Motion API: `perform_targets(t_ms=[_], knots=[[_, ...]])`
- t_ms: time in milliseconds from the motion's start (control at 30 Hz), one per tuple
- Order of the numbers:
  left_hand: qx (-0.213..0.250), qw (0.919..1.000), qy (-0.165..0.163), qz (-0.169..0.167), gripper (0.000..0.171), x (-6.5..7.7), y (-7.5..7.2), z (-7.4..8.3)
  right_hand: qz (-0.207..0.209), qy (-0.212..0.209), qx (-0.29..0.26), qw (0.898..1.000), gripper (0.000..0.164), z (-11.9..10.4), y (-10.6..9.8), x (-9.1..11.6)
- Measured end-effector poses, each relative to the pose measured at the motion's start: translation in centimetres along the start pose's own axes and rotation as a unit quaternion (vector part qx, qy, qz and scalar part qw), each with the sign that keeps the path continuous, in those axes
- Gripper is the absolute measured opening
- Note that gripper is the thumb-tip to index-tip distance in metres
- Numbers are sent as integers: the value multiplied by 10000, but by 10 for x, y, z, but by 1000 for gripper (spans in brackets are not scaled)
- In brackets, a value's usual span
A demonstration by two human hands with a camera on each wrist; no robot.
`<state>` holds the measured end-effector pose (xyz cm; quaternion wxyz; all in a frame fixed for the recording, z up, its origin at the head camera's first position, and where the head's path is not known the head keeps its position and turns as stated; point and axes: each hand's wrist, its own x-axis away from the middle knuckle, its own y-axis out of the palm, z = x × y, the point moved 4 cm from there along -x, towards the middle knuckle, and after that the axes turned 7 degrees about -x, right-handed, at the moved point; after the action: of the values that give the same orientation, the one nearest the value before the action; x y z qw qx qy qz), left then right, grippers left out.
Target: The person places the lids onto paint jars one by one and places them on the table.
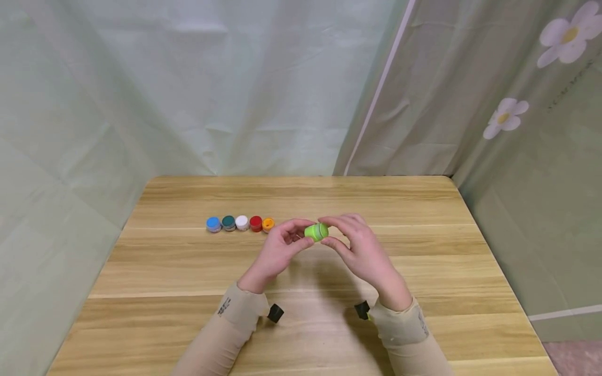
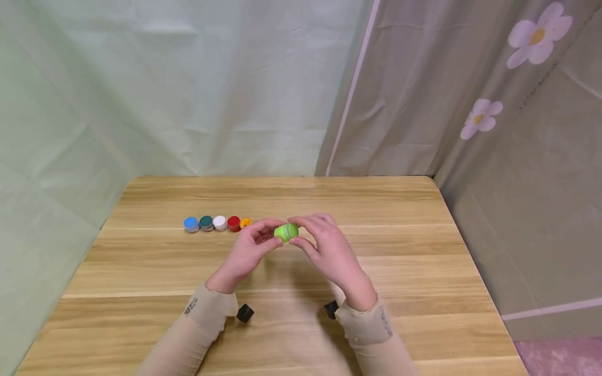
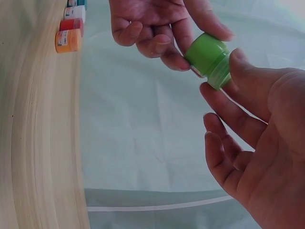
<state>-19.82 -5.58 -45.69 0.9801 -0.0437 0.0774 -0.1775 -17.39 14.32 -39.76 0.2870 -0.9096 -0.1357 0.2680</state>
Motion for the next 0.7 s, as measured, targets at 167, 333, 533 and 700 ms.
perform_targets(t_ms=[167, 333, 533, 700], knots=[[-105, 9999, 18, -34, 29, -1, 1, 0, 18, 89, 350, 9993, 36, 0, 1, 1], [-273, 9996, 31, -15, 31, -1, 1, -1, 42, 110, 781, 9969, 33, -3, 4, 1], [-396, 9991, -79, 112, 35, -1, -1, -1, 98, -160, 1056, 9942, 36, -3, 6, 0], [-391, 9987, -186, 256, 37, -1, -3, -1, 100, -410, 1185, 9921, 35, -5, 7, -1]])
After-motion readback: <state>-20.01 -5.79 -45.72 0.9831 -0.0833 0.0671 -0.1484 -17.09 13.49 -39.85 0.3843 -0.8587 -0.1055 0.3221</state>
